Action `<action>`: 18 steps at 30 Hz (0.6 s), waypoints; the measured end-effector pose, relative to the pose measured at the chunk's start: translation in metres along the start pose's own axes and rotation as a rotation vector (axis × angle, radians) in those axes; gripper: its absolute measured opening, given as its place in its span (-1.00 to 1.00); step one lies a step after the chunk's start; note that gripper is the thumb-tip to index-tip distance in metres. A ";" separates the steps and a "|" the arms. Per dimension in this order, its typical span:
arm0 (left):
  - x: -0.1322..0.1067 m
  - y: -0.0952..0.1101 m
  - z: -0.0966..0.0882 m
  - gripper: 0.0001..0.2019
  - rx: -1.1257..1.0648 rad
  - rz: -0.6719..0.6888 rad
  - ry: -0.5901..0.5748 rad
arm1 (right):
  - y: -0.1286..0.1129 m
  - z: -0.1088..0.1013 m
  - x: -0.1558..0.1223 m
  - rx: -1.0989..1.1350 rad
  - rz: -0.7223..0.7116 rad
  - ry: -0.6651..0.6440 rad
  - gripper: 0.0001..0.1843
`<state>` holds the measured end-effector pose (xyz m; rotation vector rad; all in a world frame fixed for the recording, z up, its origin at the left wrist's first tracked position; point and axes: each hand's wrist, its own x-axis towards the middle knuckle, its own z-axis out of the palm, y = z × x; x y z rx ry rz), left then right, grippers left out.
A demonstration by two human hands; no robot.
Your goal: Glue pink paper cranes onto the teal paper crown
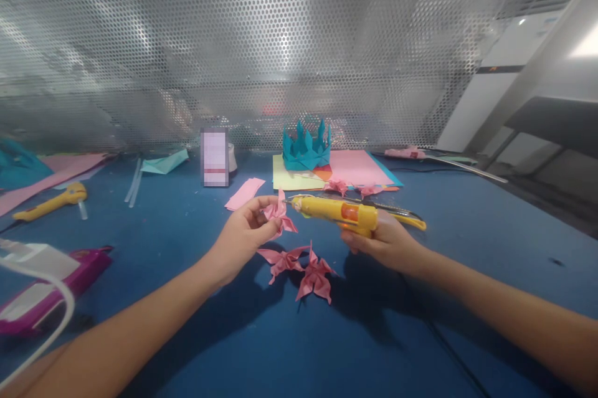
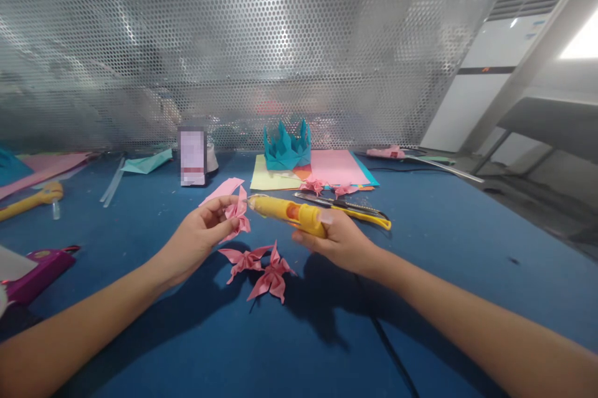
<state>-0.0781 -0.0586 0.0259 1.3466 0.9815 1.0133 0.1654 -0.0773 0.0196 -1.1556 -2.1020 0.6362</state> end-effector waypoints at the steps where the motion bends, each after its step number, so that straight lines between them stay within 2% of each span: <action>1: 0.001 0.000 0.000 -0.69 -0.010 0.007 0.012 | 0.000 0.000 0.000 -0.038 -0.027 0.020 -0.69; 5: 0.002 -0.002 -0.001 -0.68 -0.051 0.017 0.078 | 0.004 -0.001 0.000 -0.270 -0.155 0.035 -0.83; 8: 0.003 -0.002 -0.001 -0.68 -0.089 0.038 0.128 | 0.012 0.001 -0.001 -0.485 -0.209 0.054 -0.66; 11: 0.003 -0.002 -0.002 -0.69 -0.140 0.096 0.149 | 0.018 0.002 0.000 -0.645 -0.189 0.078 -0.57; 14: 0.002 0.000 -0.001 -0.69 -0.159 0.116 0.139 | 0.019 0.001 0.001 -0.692 -0.127 0.067 -0.51; 18: -0.002 0.000 0.001 -0.71 -0.135 0.086 0.099 | 0.014 0.002 0.001 -0.608 -0.068 0.002 -0.47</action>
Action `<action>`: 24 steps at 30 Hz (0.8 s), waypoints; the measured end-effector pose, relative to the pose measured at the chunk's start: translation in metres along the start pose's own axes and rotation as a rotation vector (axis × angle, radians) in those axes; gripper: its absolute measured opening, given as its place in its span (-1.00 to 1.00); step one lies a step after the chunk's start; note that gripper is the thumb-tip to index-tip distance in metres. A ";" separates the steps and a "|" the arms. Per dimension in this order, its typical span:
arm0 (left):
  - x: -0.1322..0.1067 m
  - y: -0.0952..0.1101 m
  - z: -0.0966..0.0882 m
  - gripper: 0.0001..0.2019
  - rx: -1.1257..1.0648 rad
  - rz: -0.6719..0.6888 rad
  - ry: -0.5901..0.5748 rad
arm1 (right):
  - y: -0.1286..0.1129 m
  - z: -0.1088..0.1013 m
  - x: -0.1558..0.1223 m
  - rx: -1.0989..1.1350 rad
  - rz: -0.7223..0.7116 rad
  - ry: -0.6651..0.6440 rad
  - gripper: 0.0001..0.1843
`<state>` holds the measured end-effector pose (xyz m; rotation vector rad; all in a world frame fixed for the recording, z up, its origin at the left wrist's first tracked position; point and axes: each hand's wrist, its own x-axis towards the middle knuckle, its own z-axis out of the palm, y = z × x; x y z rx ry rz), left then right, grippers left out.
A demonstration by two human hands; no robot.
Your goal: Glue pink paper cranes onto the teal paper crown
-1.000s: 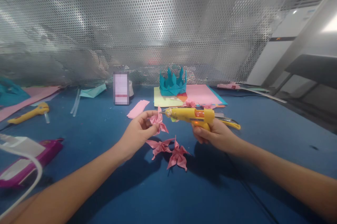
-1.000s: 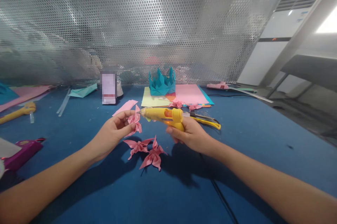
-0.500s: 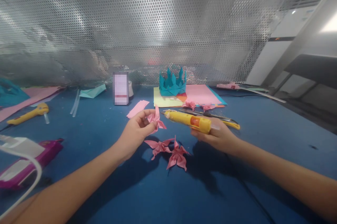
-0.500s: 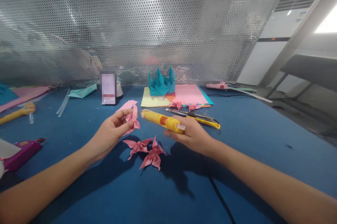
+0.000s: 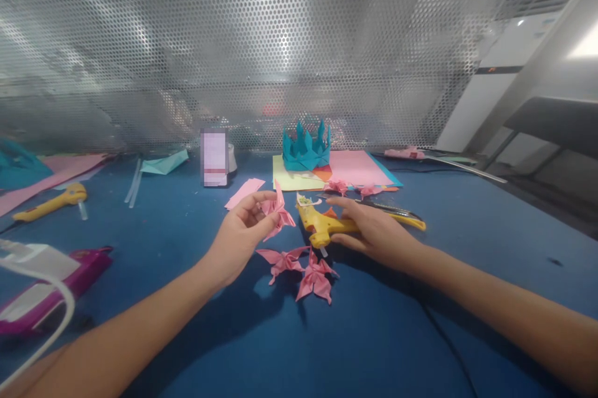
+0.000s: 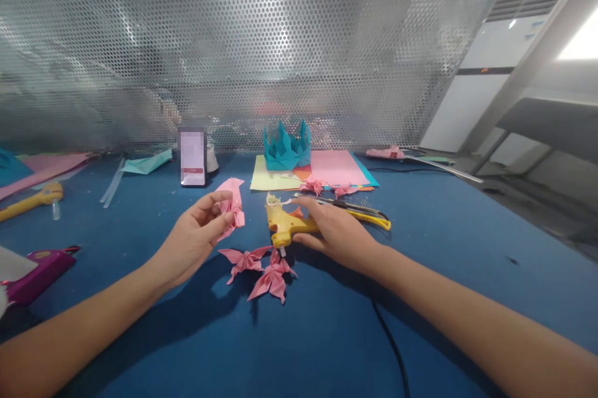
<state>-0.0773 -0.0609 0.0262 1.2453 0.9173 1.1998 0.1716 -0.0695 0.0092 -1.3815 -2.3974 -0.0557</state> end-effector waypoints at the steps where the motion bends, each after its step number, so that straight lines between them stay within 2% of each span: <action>1: -0.001 0.000 0.001 -0.72 0.002 -0.003 -0.016 | -0.001 0.000 0.000 0.021 -0.001 -0.012 -0.51; 8: -0.007 0.000 0.007 -0.78 0.041 0.007 -0.137 | -0.005 0.001 0.001 0.077 -0.085 -0.023 -0.73; 12: -0.013 0.003 0.014 -0.77 0.072 -0.012 -0.163 | -0.013 -0.008 0.000 0.030 -0.146 0.119 -0.85; 14: -0.016 0.003 0.016 -0.75 0.102 -0.015 -0.163 | -0.023 -0.013 -0.002 0.164 -0.113 0.170 -0.88; 18: -0.019 -0.003 0.019 -0.75 0.131 -0.002 -0.177 | -0.048 -0.015 -0.006 0.553 -0.037 0.122 -0.80; 22: -0.023 -0.006 0.022 -0.79 0.128 0.003 -0.203 | -0.065 -0.016 -0.008 0.730 0.042 0.131 -0.86; 24: -0.024 -0.005 0.024 -0.80 0.122 0.003 -0.208 | -0.068 -0.017 -0.009 0.733 0.057 0.146 -0.92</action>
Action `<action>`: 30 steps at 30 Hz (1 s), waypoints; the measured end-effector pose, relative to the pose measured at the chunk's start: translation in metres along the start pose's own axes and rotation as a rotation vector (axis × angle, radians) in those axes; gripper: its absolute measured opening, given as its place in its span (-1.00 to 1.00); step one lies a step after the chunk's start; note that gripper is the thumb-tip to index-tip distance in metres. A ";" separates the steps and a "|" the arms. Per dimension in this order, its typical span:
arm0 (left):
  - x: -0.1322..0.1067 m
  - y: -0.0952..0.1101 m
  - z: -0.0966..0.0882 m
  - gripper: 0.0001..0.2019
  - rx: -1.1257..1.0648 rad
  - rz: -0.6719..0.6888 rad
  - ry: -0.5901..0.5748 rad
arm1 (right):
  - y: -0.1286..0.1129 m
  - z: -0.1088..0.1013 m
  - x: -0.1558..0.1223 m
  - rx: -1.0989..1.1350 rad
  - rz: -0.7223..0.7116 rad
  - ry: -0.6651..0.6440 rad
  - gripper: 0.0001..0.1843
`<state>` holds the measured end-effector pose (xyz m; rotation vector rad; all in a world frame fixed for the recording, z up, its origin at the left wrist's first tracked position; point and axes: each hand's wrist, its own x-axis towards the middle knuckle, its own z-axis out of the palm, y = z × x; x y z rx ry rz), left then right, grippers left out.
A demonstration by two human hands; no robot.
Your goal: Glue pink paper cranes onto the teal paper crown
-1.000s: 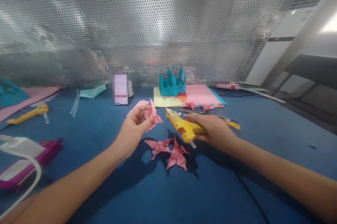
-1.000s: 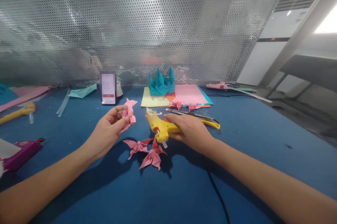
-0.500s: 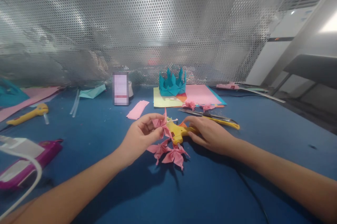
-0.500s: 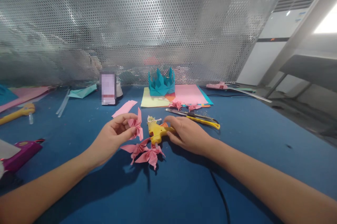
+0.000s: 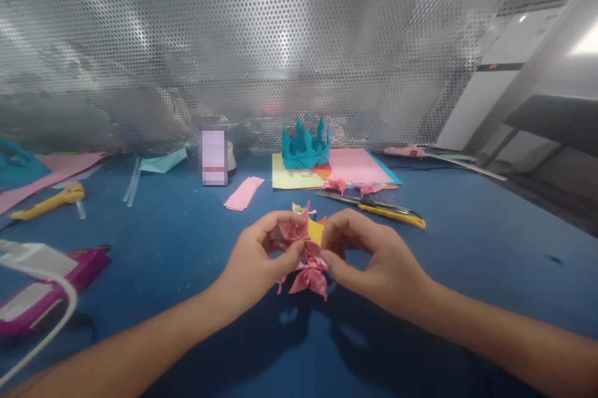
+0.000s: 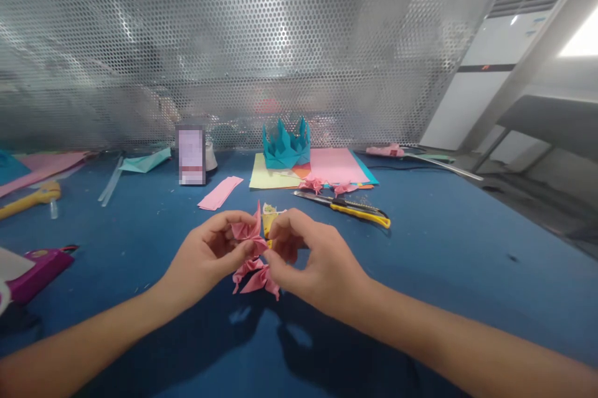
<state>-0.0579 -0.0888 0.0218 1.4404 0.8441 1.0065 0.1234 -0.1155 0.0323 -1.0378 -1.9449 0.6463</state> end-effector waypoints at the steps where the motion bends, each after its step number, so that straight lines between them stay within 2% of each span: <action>1: 0.000 0.001 0.001 -0.80 0.002 0.006 0.000 | -0.001 -0.001 -0.001 -0.033 -0.007 0.008 -0.93; 10: 0.000 0.000 0.003 -0.80 0.070 0.013 -0.014 | -0.003 -0.010 -0.003 -0.427 -0.198 0.064 -0.93; 16: 0.000 -0.003 0.003 -0.79 0.114 -0.003 -0.030 | -0.003 -0.016 0.000 -0.439 -0.203 0.073 -0.89; 22: 0.001 -0.007 0.003 -0.81 0.064 -0.009 -0.071 | -0.001 -0.019 0.001 -0.453 -0.224 0.071 -0.87; 30: 0.000 -0.003 0.006 -0.82 0.054 -0.020 -0.113 | 0.000 -0.021 0.000 -0.470 -0.225 0.063 -0.88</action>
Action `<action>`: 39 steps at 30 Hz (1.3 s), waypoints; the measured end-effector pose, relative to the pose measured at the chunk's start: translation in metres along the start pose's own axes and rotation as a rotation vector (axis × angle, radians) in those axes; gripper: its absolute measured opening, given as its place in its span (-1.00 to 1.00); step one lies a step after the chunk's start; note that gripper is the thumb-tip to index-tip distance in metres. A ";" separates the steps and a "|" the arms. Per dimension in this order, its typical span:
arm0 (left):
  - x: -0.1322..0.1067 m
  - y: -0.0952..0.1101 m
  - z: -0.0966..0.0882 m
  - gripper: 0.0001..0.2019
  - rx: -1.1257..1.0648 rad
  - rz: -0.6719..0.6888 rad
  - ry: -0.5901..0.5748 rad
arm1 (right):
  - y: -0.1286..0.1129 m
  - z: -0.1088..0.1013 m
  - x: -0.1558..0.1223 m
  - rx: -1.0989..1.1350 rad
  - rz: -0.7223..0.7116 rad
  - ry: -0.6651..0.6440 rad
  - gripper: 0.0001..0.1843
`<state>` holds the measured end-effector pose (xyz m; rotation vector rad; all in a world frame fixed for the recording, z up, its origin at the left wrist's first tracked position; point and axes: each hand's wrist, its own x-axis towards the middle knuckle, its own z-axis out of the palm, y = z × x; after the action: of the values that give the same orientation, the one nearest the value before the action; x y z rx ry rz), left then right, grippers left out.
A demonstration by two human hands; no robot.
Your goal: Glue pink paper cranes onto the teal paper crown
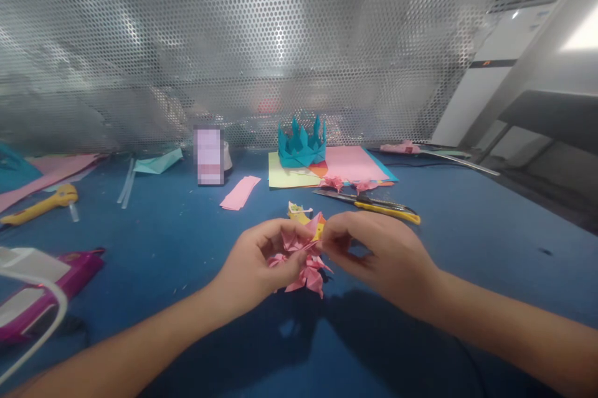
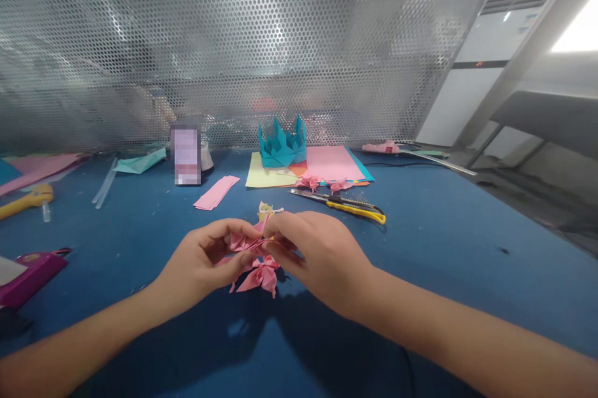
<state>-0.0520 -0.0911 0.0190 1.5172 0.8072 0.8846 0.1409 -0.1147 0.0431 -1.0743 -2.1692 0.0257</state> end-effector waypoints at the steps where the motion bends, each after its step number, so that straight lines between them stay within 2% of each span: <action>1: 0.000 0.001 0.001 -0.83 -0.012 -0.007 -0.003 | 0.000 0.000 0.000 -0.004 -0.001 -0.003 -0.88; 7: 0.000 0.007 0.003 -0.84 0.045 0.010 -0.015 | 0.001 0.000 0.000 -0.012 -0.047 0.000 -0.92; 16: 0.000 0.010 0.002 -0.88 0.197 0.061 -0.025 | 0.004 -0.001 0.001 -0.072 -0.151 -0.004 -0.88; 27: -0.001 0.013 0.003 -0.87 0.069 0.024 -0.047 | 0.007 0.001 -0.001 -0.100 -0.225 0.045 -0.87; 32: 0.000 0.015 0.004 -0.87 0.083 0.054 -0.051 | 0.004 0.001 0.003 -0.108 -0.271 0.033 -0.88; 39: -0.002 0.011 0.004 -0.90 0.135 0.038 -0.057 | -0.003 0.001 0.003 -0.193 -0.224 0.133 -0.88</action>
<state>-0.0491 -0.0963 0.0296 1.6728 0.8123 0.8249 0.1369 -0.1144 0.0453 -0.9028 -2.1898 -0.3538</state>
